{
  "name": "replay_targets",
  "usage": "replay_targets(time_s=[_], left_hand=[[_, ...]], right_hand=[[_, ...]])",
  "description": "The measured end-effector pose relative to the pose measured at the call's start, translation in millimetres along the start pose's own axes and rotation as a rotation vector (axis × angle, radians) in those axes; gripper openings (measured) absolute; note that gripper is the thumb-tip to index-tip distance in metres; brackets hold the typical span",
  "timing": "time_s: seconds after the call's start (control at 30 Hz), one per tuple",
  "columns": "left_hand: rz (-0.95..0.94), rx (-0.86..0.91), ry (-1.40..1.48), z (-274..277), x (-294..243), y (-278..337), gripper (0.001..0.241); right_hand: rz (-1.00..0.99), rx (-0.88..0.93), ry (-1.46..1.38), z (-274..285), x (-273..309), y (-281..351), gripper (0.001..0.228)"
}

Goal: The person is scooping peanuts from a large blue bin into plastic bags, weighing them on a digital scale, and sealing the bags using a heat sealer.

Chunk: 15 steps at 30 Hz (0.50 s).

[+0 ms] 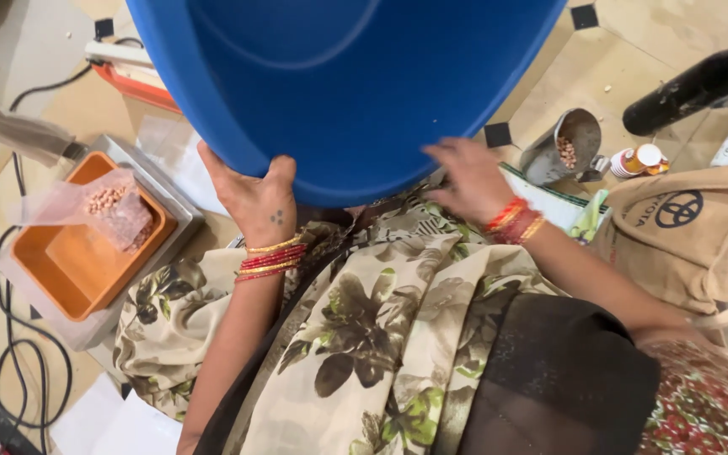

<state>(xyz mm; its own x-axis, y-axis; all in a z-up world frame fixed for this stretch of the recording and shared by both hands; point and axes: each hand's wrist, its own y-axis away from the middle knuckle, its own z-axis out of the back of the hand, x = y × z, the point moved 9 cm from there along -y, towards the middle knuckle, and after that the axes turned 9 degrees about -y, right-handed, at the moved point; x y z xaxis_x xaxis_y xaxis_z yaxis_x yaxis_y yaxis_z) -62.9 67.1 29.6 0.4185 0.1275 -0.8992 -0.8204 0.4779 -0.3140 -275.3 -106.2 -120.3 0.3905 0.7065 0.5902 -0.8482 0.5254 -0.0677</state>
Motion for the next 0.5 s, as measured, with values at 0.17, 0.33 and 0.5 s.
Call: replay_targets(time_s=[0.17,0.33,0.5], left_hand=[[-0.053,-0.068,-0.064,-2.3,-8.2,5.9,0.048],[-0.003,-0.096,-0.289,-13.3,-42.1,15.3,0.048],[-0.261,-0.009,-0.486,-57.0,-116.0,12.4,0.065]], right_hand=[[0.400,-0.291,-0.246,-70.7,72.6,-19.4,0.071],[0.522,-0.350,-0.252,-69.8,93.1,-37.3,0.082],[0.417,-0.394,-0.483,-82.7,83.6,-53.9,0.069]])
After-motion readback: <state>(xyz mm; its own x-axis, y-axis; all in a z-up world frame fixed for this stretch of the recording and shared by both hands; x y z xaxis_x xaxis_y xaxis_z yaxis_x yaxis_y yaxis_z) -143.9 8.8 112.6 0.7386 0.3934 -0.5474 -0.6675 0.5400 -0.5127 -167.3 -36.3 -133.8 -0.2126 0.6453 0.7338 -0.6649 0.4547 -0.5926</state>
